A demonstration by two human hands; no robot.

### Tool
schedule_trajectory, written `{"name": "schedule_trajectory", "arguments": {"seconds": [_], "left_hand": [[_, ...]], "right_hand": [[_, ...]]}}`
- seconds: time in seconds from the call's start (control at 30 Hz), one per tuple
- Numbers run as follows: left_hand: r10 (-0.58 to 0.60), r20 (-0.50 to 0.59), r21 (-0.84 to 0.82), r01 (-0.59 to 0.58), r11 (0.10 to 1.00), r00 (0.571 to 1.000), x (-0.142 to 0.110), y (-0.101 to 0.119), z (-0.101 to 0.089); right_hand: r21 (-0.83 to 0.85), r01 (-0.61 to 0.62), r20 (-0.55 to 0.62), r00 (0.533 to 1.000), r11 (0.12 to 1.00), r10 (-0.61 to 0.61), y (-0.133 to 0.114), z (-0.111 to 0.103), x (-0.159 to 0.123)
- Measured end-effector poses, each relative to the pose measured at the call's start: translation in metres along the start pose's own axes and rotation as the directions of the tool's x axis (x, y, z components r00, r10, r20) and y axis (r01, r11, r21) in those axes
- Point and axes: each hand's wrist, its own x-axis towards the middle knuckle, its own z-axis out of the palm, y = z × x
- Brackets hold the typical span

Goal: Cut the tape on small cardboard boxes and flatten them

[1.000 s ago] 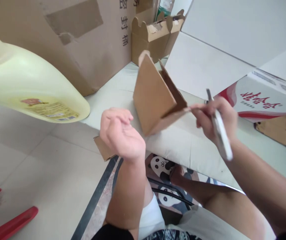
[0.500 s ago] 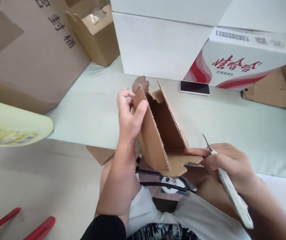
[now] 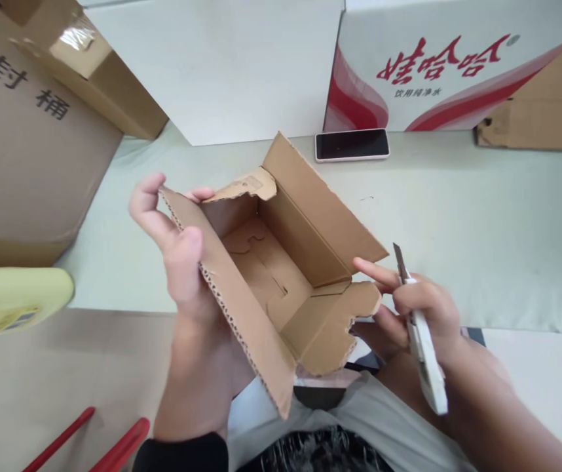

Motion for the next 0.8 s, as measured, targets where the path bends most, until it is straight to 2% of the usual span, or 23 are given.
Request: {"name": "schedule_trajectory", "arguments": {"seconds": [0.13, 0.2, 0.3, 0.4, 0.5, 0.7, 0.8], "left_hand": [[0.043, -0.051, 0.0, -0.043, 0.999, 0.998, 0.002, 0.002, 0.008], [0.03, -0.047, -0.015, -0.031, 0.999, 0.998, 0.003, 0.002, 0.011], [-0.017, -0.051, -0.044, 0.015, 0.999, 0.999, 0.001, 0.002, 0.015], [-0.049, -0.011, -0.082, 0.048, 0.995, 0.999, -0.004, -0.001, 0.014], [-0.03, 0.036, -0.132, 0.034, 0.991, 0.999, -0.007, -0.007, 0.005], [0.085, -0.113, -0.117, -0.098, 0.988, 0.99, -0.001, -0.022, -0.031], [0.061, -0.136, -0.093, -0.074, 0.993, 0.989, 0.004, -0.029, -0.044]], "right_hand": [[0.111, 0.084, -0.084, 0.994, 0.99, -0.075, 0.002, 0.009, -0.005], [0.124, 0.067, -0.191, 0.981, 0.99, -0.042, 0.002, 0.017, -0.005], [0.149, -0.016, -0.342, 0.937, 0.989, 0.067, 0.005, 0.031, -0.002], [0.098, -0.055, -0.327, 0.941, 0.994, 0.084, 0.008, 0.039, 0.004], [0.037, -0.072, -0.31, 0.947, 0.997, 0.08, 0.003, 0.042, 0.011], [0.067, -0.043, -0.238, 0.97, 0.997, 0.058, -0.018, 0.053, 0.008], [0.065, -0.087, -0.242, 0.965, 0.994, 0.1, -0.022, 0.062, 0.003]]}}
